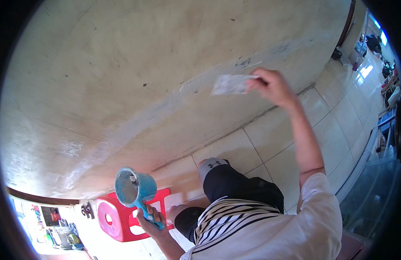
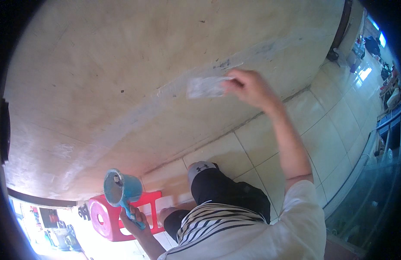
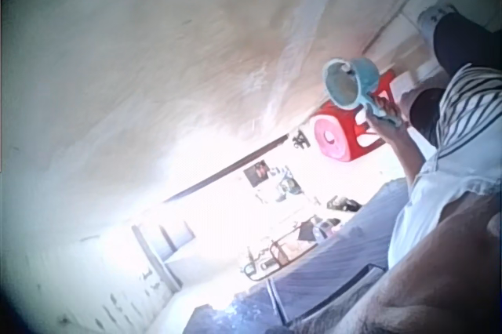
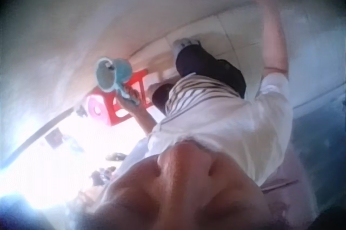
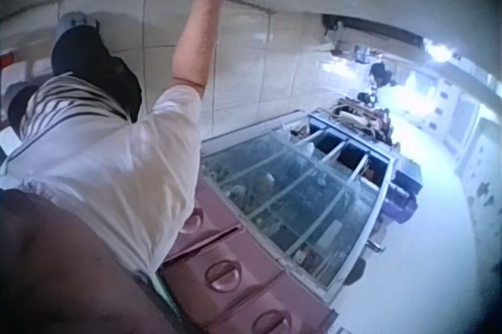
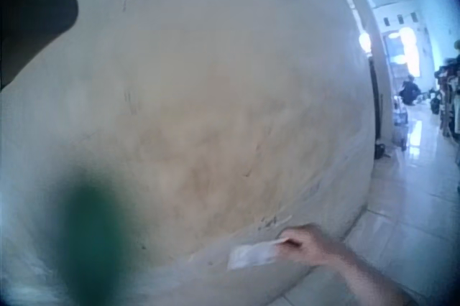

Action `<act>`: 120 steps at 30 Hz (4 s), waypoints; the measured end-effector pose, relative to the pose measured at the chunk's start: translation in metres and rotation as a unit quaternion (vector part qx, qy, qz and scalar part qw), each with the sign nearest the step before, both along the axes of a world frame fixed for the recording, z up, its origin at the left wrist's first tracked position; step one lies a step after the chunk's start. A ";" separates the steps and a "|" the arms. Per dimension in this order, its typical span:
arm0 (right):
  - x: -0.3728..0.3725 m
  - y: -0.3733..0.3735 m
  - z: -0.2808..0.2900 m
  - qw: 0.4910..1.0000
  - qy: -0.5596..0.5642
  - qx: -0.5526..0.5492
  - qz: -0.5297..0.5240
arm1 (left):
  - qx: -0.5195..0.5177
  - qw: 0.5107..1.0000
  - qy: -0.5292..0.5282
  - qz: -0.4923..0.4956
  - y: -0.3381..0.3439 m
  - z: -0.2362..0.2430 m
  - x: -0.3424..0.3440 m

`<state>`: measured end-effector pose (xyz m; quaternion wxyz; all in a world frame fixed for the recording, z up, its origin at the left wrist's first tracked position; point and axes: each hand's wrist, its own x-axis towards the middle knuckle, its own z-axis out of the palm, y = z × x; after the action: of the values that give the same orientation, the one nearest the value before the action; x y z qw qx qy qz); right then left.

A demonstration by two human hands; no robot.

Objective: The person applies patching compound to a wall using a putty knife and then smooths it over with a rectangular spreader.

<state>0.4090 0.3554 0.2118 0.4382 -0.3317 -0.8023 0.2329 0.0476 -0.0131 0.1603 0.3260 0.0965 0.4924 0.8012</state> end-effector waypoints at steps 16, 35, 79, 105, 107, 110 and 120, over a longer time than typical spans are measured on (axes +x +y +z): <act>-0.007 -0.004 0.029 0.973 -0.119 -0.002 -0.199 | 0.020 0.998 -0.043 -0.046 -0.004 -0.028 -0.050; -0.001 0.010 0.049 0.975 -0.100 0.014 -0.199 | -0.020 0.990 -0.042 -0.135 0.002 -0.012 -0.054; -0.042 -0.005 0.056 0.981 -0.041 0.025 -0.190 | -0.088 0.973 -0.039 -0.208 -0.006 0.004 -0.085; 0.010 0.028 0.032 0.964 0.055 -0.044 -0.258 | -0.109 0.963 -0.033 -0.244 -0.006 -0.020 -0.111; 0.027 0.035 0.023 0.967 0.069 -0.033 -0.244 | -0.111 0.961 -0.034 -0.252 -0.006 -0.024 -0.117; 0.055 0.032 0.025 0.968 0.120 -0.044 -0.216 | -0.123 0.959 -0.044 -0.250 -0.008 -0.020 -0.117; -0.045 -0.023 0.056 0.999 0.005 -0.037 0.007 | -0.131 0.954 -0.044 -0.267 -0.004 0.001 -0.107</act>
<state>0.3645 0.3324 0.2681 0.4275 -0.3414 -0.7932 0.2673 -0.0598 -0.0172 0.1614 0.5590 0.1457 0.5345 0.6169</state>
